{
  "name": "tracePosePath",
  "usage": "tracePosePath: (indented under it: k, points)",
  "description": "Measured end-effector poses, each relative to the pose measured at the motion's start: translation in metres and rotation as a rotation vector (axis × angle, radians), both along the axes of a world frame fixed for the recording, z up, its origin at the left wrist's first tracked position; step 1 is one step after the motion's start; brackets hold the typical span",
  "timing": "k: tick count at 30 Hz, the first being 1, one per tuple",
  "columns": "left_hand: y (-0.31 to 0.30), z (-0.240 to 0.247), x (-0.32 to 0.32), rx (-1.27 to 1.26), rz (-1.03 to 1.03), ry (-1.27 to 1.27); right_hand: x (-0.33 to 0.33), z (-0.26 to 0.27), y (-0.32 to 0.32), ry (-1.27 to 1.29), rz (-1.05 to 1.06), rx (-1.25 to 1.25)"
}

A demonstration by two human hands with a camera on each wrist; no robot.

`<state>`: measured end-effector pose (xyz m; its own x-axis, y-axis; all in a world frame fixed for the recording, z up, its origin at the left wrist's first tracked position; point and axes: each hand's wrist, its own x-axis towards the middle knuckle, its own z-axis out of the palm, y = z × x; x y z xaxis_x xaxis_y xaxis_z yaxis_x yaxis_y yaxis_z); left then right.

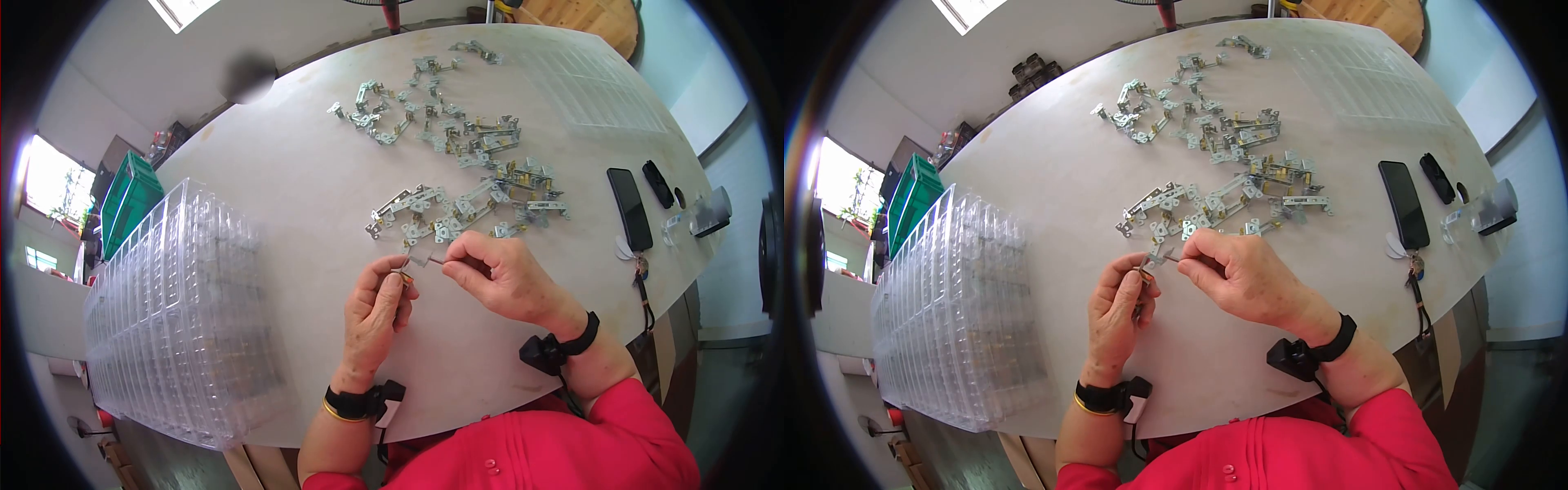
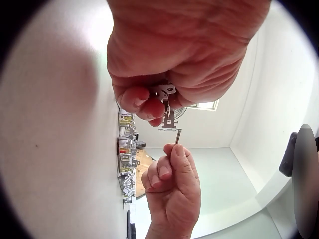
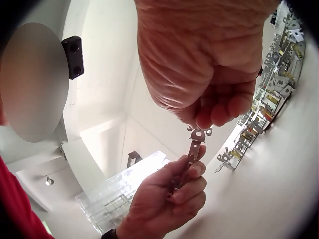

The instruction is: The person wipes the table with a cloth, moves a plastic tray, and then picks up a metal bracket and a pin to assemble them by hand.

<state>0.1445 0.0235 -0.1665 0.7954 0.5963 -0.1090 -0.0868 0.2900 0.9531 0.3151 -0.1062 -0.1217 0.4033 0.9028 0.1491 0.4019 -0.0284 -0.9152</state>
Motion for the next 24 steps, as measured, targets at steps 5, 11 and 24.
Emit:
tracePosePath:
  k: [5, 11, 24]
  points:
    - [-0.002, 0.0, 0.0, 0.06, -0.027, 0.014, 0.001, 0.0, 0.0, 0.025, 0.018, -0.03]
    - [-0.006, 0.001, 0.001, 0.132, -0.055, 0.04, 0.003, -0.005, -0.001, 0.205, 0.104, -0.095]
    - [-0.011, -0.002, 0.002, 0.267, -0.07, 0.067, -0.001, -0.012, 0.002, -0.061, -0.006, 0.067]
